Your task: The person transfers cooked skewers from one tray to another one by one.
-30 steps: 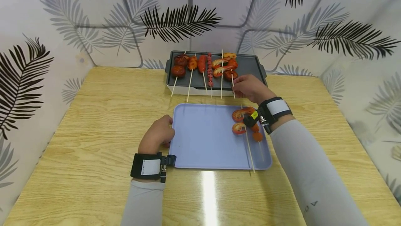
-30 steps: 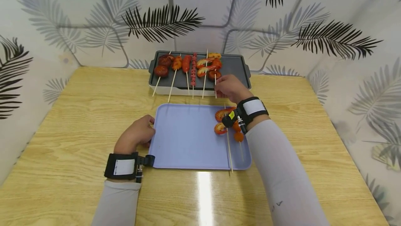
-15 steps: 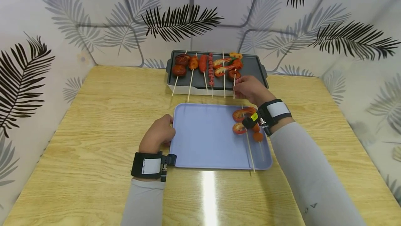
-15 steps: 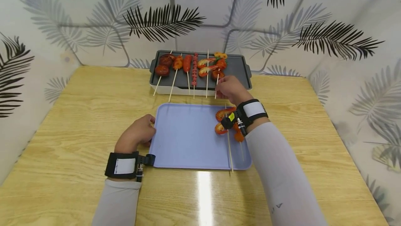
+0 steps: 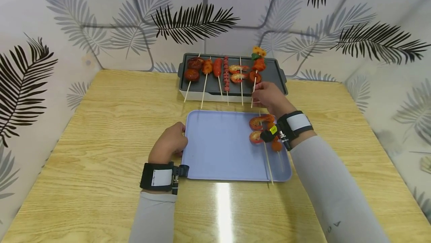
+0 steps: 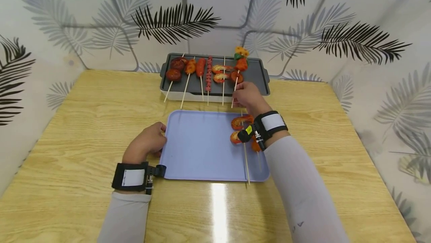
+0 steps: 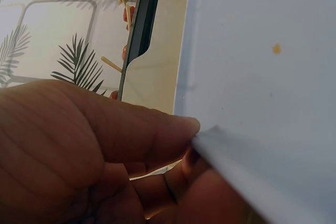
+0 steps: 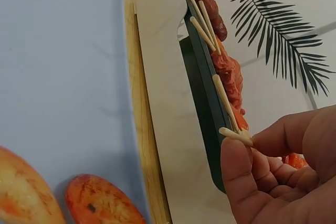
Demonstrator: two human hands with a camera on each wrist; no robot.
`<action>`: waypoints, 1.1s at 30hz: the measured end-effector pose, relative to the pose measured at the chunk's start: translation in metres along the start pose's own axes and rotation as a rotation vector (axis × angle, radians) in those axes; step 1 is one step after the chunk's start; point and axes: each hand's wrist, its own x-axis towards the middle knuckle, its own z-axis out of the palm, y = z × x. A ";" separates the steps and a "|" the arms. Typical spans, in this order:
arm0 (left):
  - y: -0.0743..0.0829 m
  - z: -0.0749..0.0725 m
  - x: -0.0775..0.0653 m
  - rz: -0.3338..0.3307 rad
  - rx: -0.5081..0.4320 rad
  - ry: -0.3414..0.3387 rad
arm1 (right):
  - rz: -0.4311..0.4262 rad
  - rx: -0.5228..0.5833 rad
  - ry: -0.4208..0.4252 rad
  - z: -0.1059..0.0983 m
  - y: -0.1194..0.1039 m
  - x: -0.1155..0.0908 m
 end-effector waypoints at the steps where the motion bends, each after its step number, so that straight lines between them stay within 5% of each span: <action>1: 0.000 0.000 0.000 -0.001 -0.001 0.000 | -0.008 0.000 0.005 0.000 0.001 -0.001; 33: 0.000 -0.002 0.001 0.005 -0.001 -0.020 | -0.255 -0.058 0.167 -0.005 0.036 -0.024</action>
